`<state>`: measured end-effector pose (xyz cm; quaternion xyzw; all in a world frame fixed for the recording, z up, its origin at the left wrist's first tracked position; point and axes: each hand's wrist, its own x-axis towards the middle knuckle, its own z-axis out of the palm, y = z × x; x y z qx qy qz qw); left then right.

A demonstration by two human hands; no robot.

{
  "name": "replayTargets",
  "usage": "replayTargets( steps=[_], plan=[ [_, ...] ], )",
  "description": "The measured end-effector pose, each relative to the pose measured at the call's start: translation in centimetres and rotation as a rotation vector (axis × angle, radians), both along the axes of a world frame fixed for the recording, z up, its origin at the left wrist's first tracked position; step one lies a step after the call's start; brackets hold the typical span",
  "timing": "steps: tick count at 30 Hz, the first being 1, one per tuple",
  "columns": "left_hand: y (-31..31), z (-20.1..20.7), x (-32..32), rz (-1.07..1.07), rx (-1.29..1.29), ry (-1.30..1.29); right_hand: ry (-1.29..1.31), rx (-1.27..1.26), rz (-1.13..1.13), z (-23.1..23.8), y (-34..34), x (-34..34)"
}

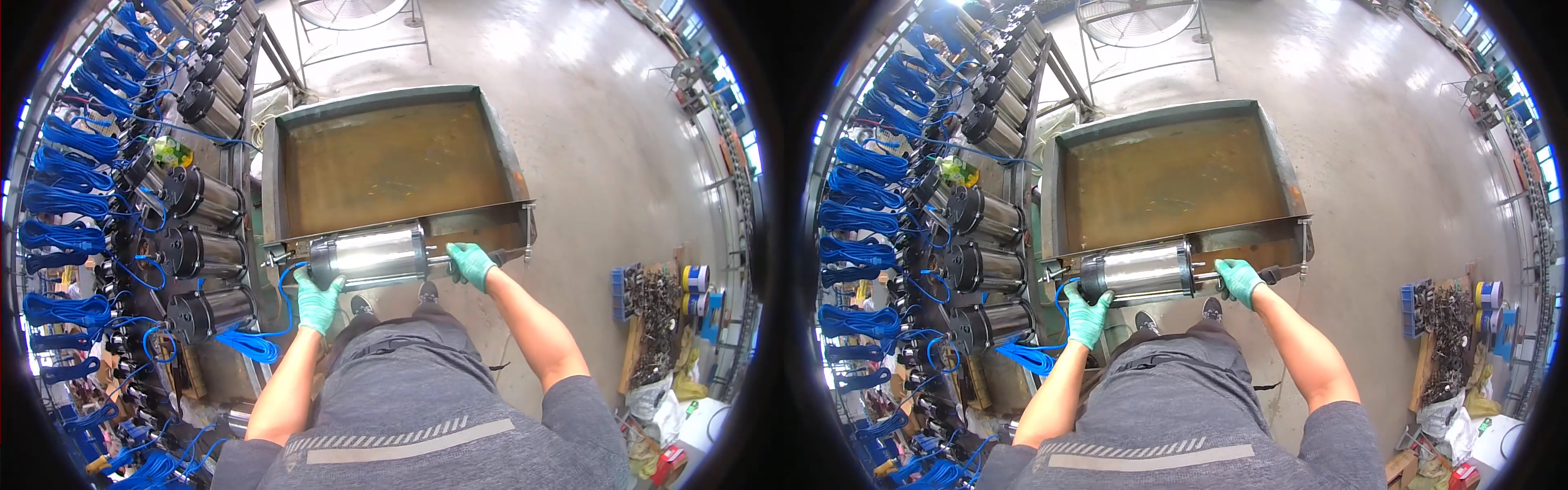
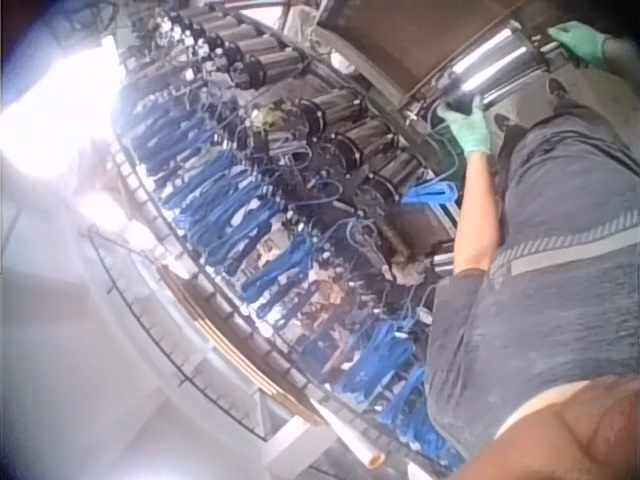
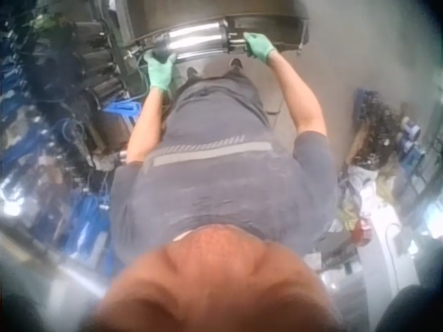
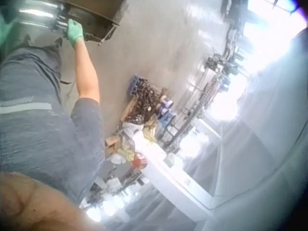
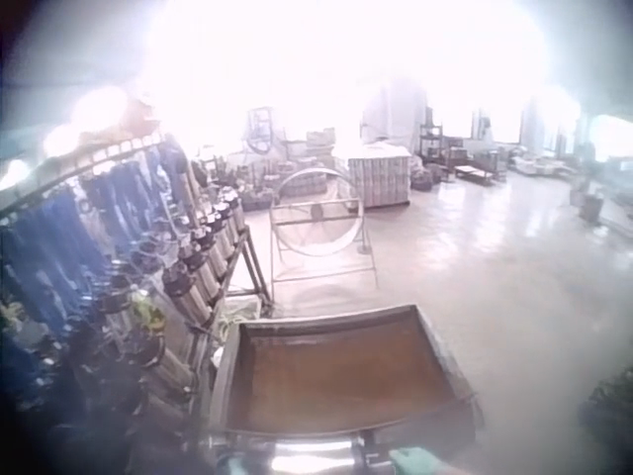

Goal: The person lifts a submersible pump and places it into a water-filled testing tank, holding the blue power cable while ensuring the pump is submerged.

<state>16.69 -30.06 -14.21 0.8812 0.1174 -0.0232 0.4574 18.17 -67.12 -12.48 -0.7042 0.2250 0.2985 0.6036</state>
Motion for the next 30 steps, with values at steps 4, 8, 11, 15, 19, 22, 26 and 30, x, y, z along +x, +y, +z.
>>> replayTargets(
  steps=[4,8,11,15,19,22,26,30],
  plan=[
    [-0.4,1.1,0.1,0.019,0.013,-0.014,0.175,0.07,-0.093,-0.2,0.7,0.6],
    [0.4,0.8,-0.3,0.038,-0.016,0.035,-0.246,-0.323,0.144,0.7,0.5,-0.4],
    [0.1,1.3,-0.2,0.03,-0.004,0.048,-0.77,-0.852,0.677,2.2,-0.8,-1.3],
    [0.1,1.0,-0.1,0.011,-0.053,0.043,-0.774,-1.052,0.803,1.6,0.1,-1.3],
    [0.2,0.3,-0.2,0.008,-0.04,0.004,-0.694,-0.977,0.881,1.0,-0.1,1.0],
    [-0.7,2.5,-0.3,0.028,-0.108,0.072,-0.421,-0.62,0.976,2.6,-0.9,3.7],
    [-0.4,1.9,-0.2,0.048,-0.053,0.069,-0.075,-0.343,0.853,4.5,-0.9,5.4],
    [0.0,1.1,0.1,0.027,-0.086,0.059,0.112,-0.317,0.803,4.3,-0.9,4.8]
  ],
)
